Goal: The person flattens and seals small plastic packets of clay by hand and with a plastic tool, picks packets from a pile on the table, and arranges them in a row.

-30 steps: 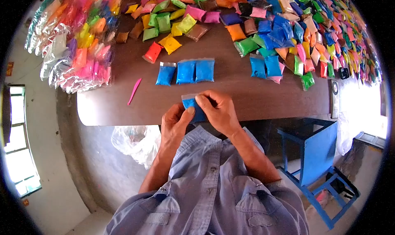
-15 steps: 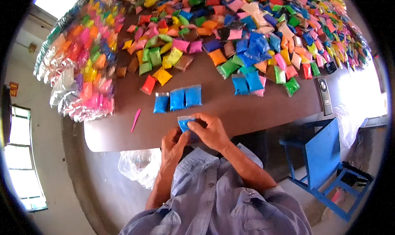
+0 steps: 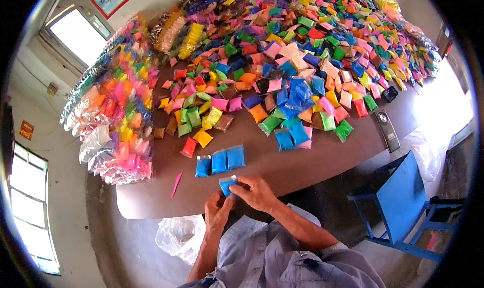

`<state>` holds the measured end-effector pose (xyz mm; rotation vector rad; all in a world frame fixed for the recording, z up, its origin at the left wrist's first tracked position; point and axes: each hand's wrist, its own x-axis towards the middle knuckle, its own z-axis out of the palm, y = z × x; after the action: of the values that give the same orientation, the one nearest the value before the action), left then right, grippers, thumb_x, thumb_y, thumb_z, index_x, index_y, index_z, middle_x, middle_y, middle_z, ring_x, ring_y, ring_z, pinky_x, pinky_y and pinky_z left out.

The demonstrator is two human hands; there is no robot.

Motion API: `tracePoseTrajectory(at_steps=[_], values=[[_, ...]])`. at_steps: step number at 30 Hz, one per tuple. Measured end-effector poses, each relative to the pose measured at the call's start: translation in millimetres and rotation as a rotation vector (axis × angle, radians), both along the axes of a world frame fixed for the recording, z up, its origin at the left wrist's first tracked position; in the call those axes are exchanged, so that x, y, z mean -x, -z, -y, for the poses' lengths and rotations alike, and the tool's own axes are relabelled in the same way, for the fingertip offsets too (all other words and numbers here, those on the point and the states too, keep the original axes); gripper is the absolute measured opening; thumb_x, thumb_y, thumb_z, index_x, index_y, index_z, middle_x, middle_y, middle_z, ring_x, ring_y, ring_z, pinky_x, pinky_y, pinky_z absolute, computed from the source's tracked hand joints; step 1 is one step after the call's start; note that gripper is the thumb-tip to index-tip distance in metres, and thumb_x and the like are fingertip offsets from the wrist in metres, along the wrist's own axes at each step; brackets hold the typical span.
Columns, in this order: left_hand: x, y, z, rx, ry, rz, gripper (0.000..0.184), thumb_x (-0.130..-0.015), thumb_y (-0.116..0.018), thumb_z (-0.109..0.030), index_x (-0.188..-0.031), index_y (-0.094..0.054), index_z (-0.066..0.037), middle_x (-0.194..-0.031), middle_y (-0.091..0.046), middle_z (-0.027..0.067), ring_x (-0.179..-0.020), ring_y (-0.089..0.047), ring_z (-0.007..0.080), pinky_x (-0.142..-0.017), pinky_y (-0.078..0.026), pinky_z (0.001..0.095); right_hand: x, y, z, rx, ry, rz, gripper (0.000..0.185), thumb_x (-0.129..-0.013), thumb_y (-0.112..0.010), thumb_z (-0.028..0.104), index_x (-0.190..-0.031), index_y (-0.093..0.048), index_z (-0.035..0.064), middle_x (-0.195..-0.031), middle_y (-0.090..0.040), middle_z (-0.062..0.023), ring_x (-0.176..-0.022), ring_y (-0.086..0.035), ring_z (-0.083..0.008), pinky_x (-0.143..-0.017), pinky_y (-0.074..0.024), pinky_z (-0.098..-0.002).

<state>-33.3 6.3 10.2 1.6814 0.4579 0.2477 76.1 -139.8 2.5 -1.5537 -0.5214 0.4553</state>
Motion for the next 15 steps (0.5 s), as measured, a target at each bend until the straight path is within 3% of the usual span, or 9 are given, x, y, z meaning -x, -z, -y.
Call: tracePoseTrajectory(at_steps=[2, 6, 8, 9, 11, 15], values=[[-0.3, -3.9, 0.6, -0.054, 0.007, -0.039, 0.014, -0.099, -0.072, -0.007, -0.104, -0.069, 0.006, -0.088, -0.073, 0.007, -0.078, -0.068, 0.0119, -0.069, -0.055, 0.0287, 1.9, 7.8, -1.4, 0.031, -0.011, 0.039, 0.024, -0.1, -0.074, 0.022, -0.109, -0.073, 0.0002, -0.079, -0.064, -0.0027, -0.074, -0.057, -0.0076, -0.066, -0.0505, -0.0296], [-1.2, -3.5, 3.5, 0.0, -0.048, -0.048, 0.015, -0.099, -0.072, -0.007, -0.104, -0.069, 0.006, -0.087, -0.074, 0.007, -0.077, -0.068, 0.0121, -0.07, -0.055, 0.0286, 0.5, 4.1, 1.6, 0.006, -0.045, 0.15, 0.024, -0.1, -0.075, 0.02, -0.112, -0.071, 0.0002, -0.087, -0.068, -0.0033, -0.081, -0.061, -0.008, -0.073, -0.0541, -0.0297], [0.9, -10.5, 2.1, -0.115, -0.004, -0.099, 0.018, -0.1, -0.073, -0.01, -0.106, -0.069, 0.007, -0.09, -0.073, 0.0071, -0.079, -0.068, 0.0119, -0.07, -0.056, 0.0287, 0.9, 4.8, 3.4, 0.027, -0.13, -0.092, 0.025, -0.099, -0.075, 0.017, -0.118, -0.071, 0.0004, -0.097, -0.071, -0.0022, -0.09, -0.063, -0.0088, -0.08, -0.0559, -0.0307], [1.9, -9.1, 1.5, -0.116, -0.006, -0.099, 0.018, -0.1, -0.073, -0.01, -0.106, -0.069, 0.007, -0.09, -0.073, 0.0071, -0.079, -0.068, 0.0119, -0.07, -0.056, 0.0287, 0.7, 6.1, 3.9, 0.026, -0.132, -0.092, 0.025, -0.099, -0.075, 0.017, -0.118, -0.071, 0.0004, -0.097, -0.071, -0.0022, -0.09, -0.063, -0.0088, -0.08, -0.0559, -0.0307], [3.4, -3.7, 1.1, 0.108, 0.003, 0.057, 0.02, -0.101, -0.072, -0.011, -0.109, -0.069, 0.007, -0.093, -0.073, 0.0073, -0.082, -0.067, 0.0117, -0.07, -0.056, 0.0283, -0.7, 9.3, 5.3, -0.004, -0.141, -0.046, 0.027, -0.099, -0.075, 0.016, -0.121, -0.071, 0.0007, -0.104, -0.071, -0.0009, -0.096, -0.063, -0.0088, -0.083, -0.0555, -0.0307], [5.1, 0.6, 2.9, 0.193, -0.049, 0.027, 0.019, -0.101, -0.069, -0.01, -0.112, -0.07, 0.006, -0.094, -0.071, 0.0063, -0.084, -0.066, 0.0118, -0.072, -0.055, 0.0281, 0.9, 7.9, 8.2, -0.06, -0.139, -0.093, 0.029, -0.099, -0.075, 0.017, -0.123, -0.071, 0.0012, -0.105, -0.07, -0.0002, -0.097, -0.061, -0.0084, -0.084, -0.0549, -0.0304]])
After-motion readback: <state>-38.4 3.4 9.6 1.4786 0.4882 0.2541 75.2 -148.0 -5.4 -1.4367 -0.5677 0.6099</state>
